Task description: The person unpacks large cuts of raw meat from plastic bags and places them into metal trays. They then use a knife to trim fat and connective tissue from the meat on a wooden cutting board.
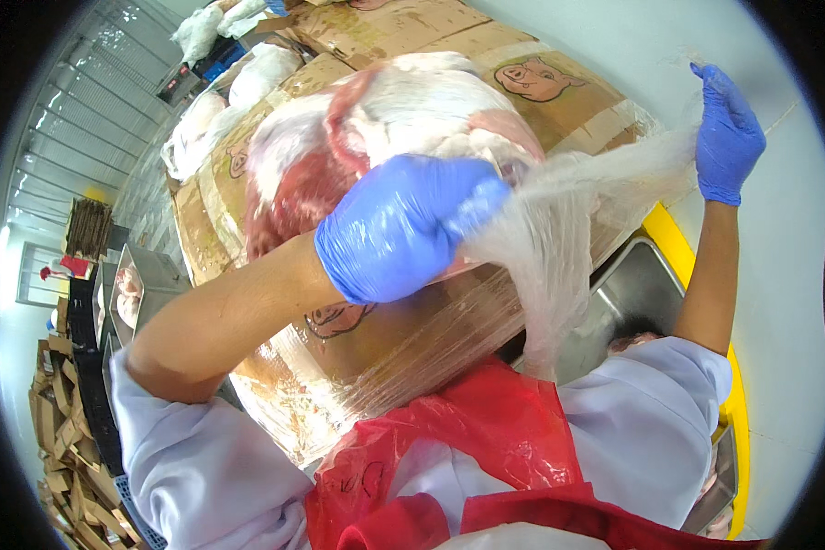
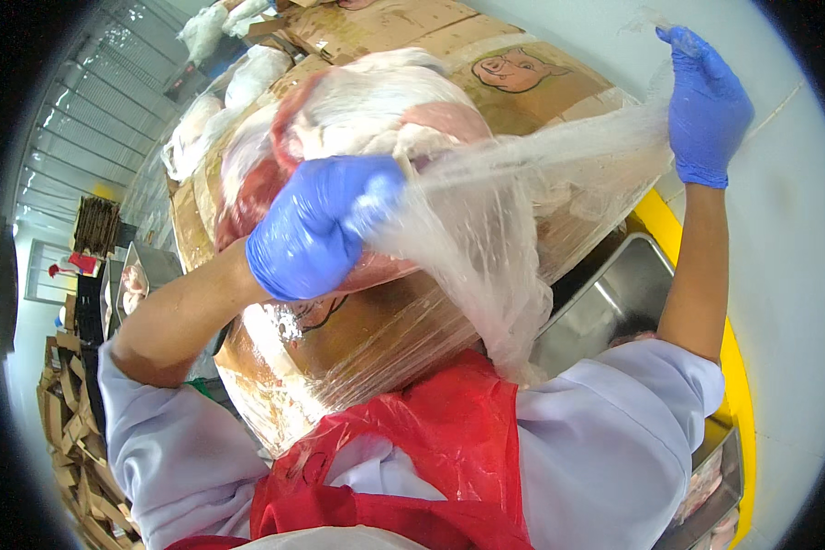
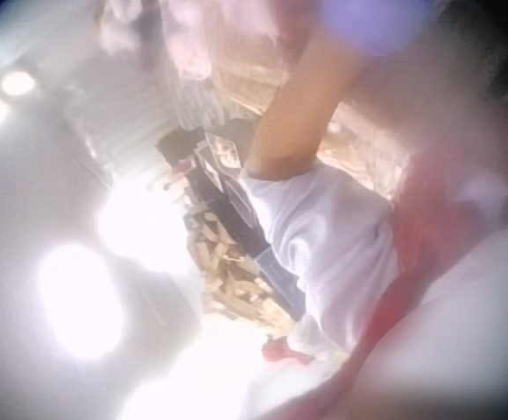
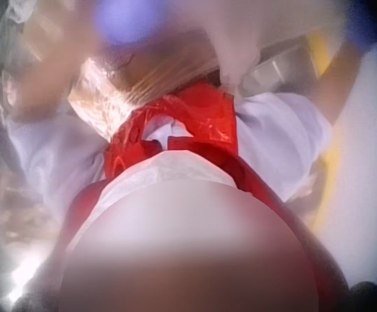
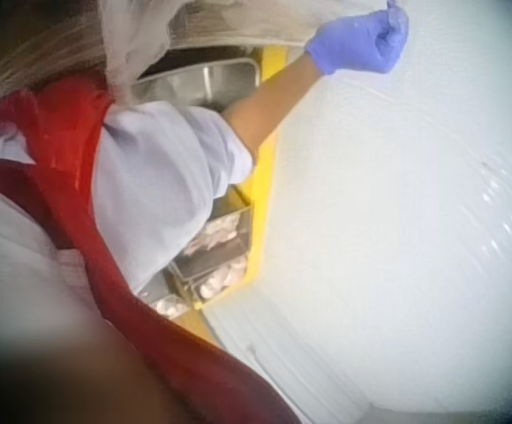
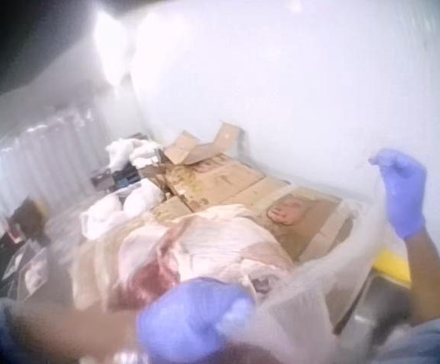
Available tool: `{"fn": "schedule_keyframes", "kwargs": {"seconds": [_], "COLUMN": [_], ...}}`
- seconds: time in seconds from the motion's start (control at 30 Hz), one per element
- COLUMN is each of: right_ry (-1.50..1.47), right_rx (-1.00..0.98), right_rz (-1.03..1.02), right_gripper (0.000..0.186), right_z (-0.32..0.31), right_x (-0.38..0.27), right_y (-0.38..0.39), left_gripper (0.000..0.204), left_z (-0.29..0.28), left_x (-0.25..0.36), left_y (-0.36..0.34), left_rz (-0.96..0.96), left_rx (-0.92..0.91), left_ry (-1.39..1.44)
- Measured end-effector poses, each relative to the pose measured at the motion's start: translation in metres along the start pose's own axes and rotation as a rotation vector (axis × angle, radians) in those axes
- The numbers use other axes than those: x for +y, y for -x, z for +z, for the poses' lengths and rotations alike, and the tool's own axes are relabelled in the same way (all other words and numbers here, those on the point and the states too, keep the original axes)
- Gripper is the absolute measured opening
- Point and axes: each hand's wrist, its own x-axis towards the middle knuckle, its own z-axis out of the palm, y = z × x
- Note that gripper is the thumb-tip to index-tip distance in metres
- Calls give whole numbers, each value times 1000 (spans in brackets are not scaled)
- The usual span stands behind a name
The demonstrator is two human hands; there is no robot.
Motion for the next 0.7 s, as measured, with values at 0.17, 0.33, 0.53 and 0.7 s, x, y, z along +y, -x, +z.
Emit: {"fn": "schedule_keyframes", "kwargs": {"seconds": [0.17, 0.33, 0.53, 0.7], "right_ry": [45, -116, -364, -238], "right_rx": [-32, -144, -271, -336], "right_rz": [-47, 193, 273, 511], "right_gripper": [21, 22, 19, 19], "right_z": [19, -8, 21, 33], "right_x": [-24, -12, -85, -38], "right_y": [-11, -20, 41, 58], "left_gripper": [21, 27, 10, 20], "left_z": [-21, -44, -30, -26], "left_x": [-8, 17, -4, 25], "left_y": [-4, -24, 19, 41], "left_rz": [-103, -354, 48, 263], "left_rx": [141, -302, -275, -238], "left_ry": [149, -32, -255, -589]}}
